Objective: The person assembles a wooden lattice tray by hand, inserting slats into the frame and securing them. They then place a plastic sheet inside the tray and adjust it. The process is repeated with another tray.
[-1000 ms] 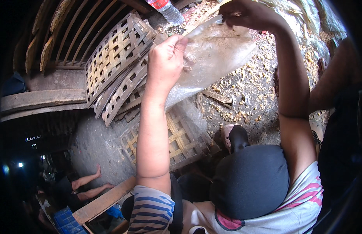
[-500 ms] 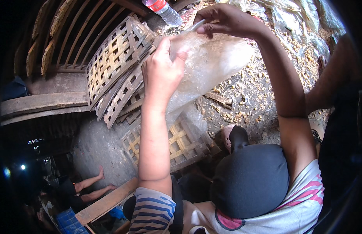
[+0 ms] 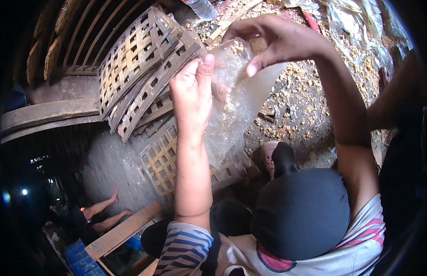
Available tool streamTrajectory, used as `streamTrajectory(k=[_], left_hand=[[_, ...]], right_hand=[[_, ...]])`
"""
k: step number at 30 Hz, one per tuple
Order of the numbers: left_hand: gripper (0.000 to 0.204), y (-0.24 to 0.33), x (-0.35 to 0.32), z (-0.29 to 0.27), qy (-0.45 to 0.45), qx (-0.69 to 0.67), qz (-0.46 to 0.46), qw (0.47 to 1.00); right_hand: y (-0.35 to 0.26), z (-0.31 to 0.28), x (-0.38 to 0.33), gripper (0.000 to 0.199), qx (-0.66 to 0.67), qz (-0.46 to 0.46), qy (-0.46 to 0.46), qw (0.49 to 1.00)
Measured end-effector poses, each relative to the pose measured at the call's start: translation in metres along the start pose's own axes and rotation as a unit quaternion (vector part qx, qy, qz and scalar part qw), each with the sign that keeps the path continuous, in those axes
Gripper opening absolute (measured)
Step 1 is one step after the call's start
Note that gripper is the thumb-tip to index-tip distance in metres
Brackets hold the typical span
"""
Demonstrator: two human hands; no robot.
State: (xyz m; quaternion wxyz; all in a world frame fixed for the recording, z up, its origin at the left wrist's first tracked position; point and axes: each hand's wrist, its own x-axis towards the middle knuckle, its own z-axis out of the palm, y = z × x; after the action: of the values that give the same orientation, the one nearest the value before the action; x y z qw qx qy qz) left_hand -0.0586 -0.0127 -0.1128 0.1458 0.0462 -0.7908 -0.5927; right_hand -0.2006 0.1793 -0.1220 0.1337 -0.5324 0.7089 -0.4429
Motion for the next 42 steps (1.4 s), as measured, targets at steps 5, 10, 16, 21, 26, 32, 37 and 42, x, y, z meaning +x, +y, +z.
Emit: streamTrajectory(k=[5,10,16,21,26,32,37,42], left_hand=[[0.030,-0.004,-0.019,0.004,0.000,0.039,-0.043,0.998],[0.035,-0.009,-0.018,0.003,0.008,0.055,-0.055,0.997],[0.035,-0.016,-0.013,-0.002,0.029,0.066,-0.055,0.996],[0.024,-0.018,-0.007,-0.001,-0.007,-0.006,-0.035,0.999],[0.019,-0.026,-0.005,-0.016,-0.112,-0.073,-0.124,0.983],[0.017,-0.028,0.000,-0.015,-0.118,-0.107,-0.136,0.978],[0.020,-0.043,-0.001,-0.031,-0.119,-0.061,-0.071,0.988],[0.016,-0.019,0.004,-0.017,-0.113,0.108,-0.027,0.987]], right_hand=[[-0.005,0.026,0.013,0.031,-0.028,-0.017,0.021,0.999],[0.029,0.003,0.005,0.019,-0.136,0.019,0.031,0.990],[0.007,0.004,0.012,0.025,-0.156,-0.021,0.123,0.980],[-0.011,0.034,0.028,0.040,-0.098,0.065,-0.013,0.993],[0.016,0.016,0.022,0.022,-0.001,0.076,0.056,0.996],[0.017,0.029,0.025,0.069,-0.158,-0.121,0.098,0.975],[-0.033,0.050,0.042,0.092,-0.237,-0.011,0.031,0.971],[0.055,0.020,0.019,0.084,-0.396,0.000,0.096,0.913]])
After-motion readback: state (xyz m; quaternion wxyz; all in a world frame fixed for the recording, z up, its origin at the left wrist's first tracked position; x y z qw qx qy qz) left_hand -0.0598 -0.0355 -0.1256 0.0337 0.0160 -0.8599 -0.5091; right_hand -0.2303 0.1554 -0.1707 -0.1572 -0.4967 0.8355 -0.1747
